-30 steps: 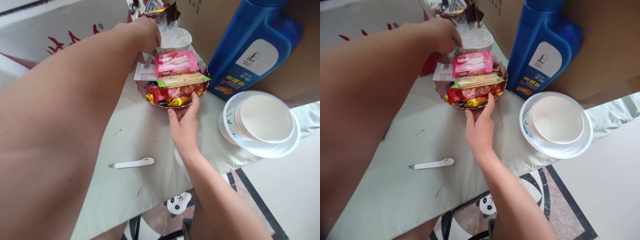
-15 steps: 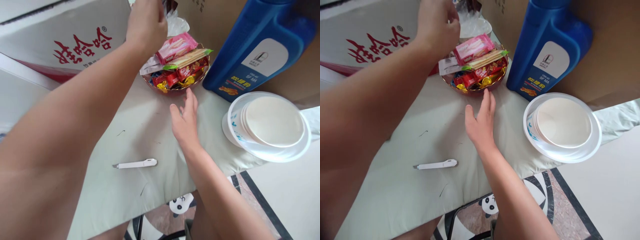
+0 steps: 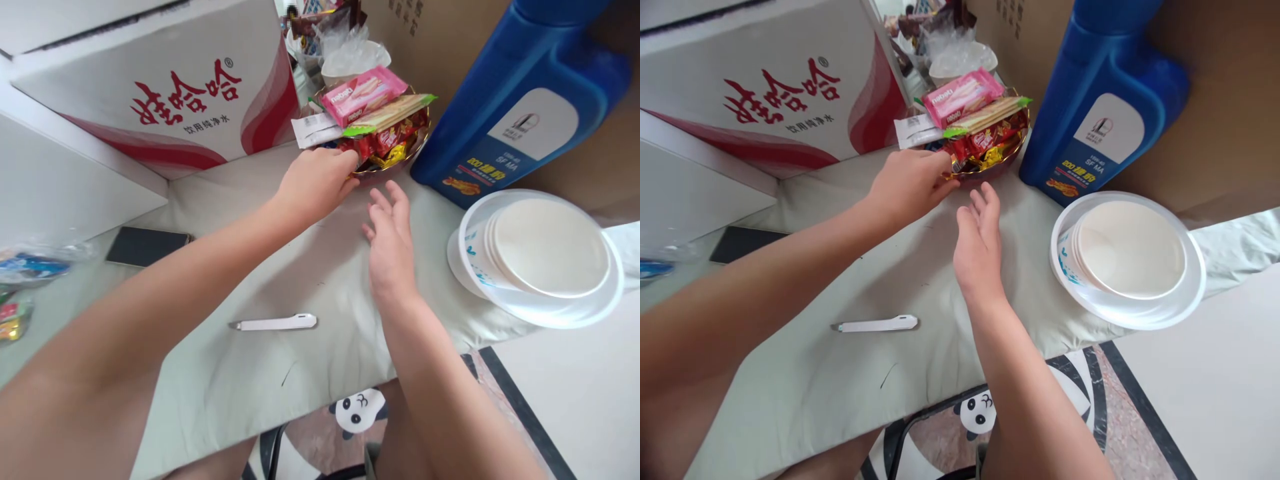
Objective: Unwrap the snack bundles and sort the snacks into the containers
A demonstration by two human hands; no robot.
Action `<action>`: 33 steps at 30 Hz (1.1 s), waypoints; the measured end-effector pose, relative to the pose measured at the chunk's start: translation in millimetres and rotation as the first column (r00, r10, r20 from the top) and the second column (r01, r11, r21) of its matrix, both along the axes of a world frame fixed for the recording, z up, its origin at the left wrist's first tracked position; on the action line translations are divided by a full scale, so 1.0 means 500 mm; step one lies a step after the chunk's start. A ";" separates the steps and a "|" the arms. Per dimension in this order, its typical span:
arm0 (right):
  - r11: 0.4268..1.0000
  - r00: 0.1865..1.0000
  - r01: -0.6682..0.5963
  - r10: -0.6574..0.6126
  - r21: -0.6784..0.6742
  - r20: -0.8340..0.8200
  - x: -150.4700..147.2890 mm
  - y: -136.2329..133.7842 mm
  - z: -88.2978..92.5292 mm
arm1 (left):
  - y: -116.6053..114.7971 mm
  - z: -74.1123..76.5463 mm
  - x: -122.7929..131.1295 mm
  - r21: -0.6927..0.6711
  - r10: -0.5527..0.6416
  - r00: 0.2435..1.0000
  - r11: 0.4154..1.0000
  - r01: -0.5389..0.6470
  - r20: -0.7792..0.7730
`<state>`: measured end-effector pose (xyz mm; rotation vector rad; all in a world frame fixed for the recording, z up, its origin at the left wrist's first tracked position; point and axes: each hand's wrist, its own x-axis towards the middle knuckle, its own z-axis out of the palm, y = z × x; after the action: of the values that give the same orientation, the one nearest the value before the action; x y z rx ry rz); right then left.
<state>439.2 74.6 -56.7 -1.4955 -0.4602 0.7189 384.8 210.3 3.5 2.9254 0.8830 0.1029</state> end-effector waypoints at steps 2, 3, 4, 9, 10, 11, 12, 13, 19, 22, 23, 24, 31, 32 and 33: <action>1.000 1.000 0.000 0.000 -0.006 -0.015 0.003 -0.003 0.002 | 0.000 0.000 0.013 -0.018 0.028 0.999 0.999 -0.027 0.026; 1.000 1.000 -0.002 0.002 -0.009 -0.014 0.004 -0.005 0.003 | 0.000 0.001 0.019 -0.026 0.045 0.999 0.999 -0.044 0.031; 1.000 1.000 -0.001 0.001 -0.014 -0.010 0.006 -0.006 0.003 | 0.001 0.003 0.024 -0.031 0.062 0.998 0.998 -0.061 0.032; 1.000 1.000 -0.004 0.003 -0.022 -0.020 0.006 -0.012 0.000 | 0.014 0.003 0.052 -0.031 0.160 0.987 0.987 -0.159 0.034; 1.000 1.000 -0.007 0.006 -0.019 -0.015 0.005 -0.013 0.000 | 0.018 0.003 0.059 -0.024 0.179 0.983 0.984 -0.178 0.035; 1.000 1.000 -0.008 0.008 -0.014 -0.010 0.004 -0.014 0.000 | 0.020 0.003 0.065 -0.017 0.192 0.981 0.981 -0.192 0.036; 1.000 1.000 -0.008 0.008 -0.010 -0.006 0.003 -0.015 0.001 | 0.022 0.002 0.072 -0.010 0.200 0.979 0.980 -0.199 0.041; 1.000 1.000 -0.009 0.009 -0.006 -0.006 0.002 -0.017 0.001 | 0.024 0.002 0.079 -0.004 0.203 0.978 0.979 -0.203 0.049; 1.000 1.000 -0.010 0.010 -0.015 -0.016 0.001 -0.023 0.003 | 0.028 0.000 0.102 -0.007 0.206 0.975 0.978 -0.207 0.084; 1.000 1.000 -0.017 0.017 -0.017 0.001 -0.001 -0.023 0.005 | 0.034 -0.006 0.103 -0.001 0.173 0.981 0.985 -0.174 0.084; 1.000 1.000 -0.016 0.016 -0.016 0.005 -0.002 -0.022 0.006 | 0.034 -0.007 0.103 0.002 0.162 0.983 0.987 -0.163 0.080; 1.000 1.000 -0.014 0.014 -0.015 0.007 -0.003 -0.021 0.007 | 0.032 -0.008 0.103 0.004 0.152 0.986 0.988 -0.153 0.075; 1.000 1.000 -0.014 0.014 -0.006 -0.019 -0.010 -0.023 0.014 | 0.023 0.030 0.106 -0.034 -0.012 0.992 0.999 0.016 0.129; 1.000 1.000 -0.010 0.010 -0.002 -0.014 -0.013 -0.027 0.013 | 0.040 0.040 0.107 -0.020 -0.003 0.980 1.000 0.007 0.198; 1.000 1.000 -0.006 0.006 -0.002 -0.009 -0.016 -0.032 0.011 | 0.065 0.050 0.110 0.000 0.014 0.960 1.000 -0.015 0.278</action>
<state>431.1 58.4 -51.0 -1.4924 -0.4570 0.7306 439.9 242.7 28.4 2.8086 0.8570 0.5027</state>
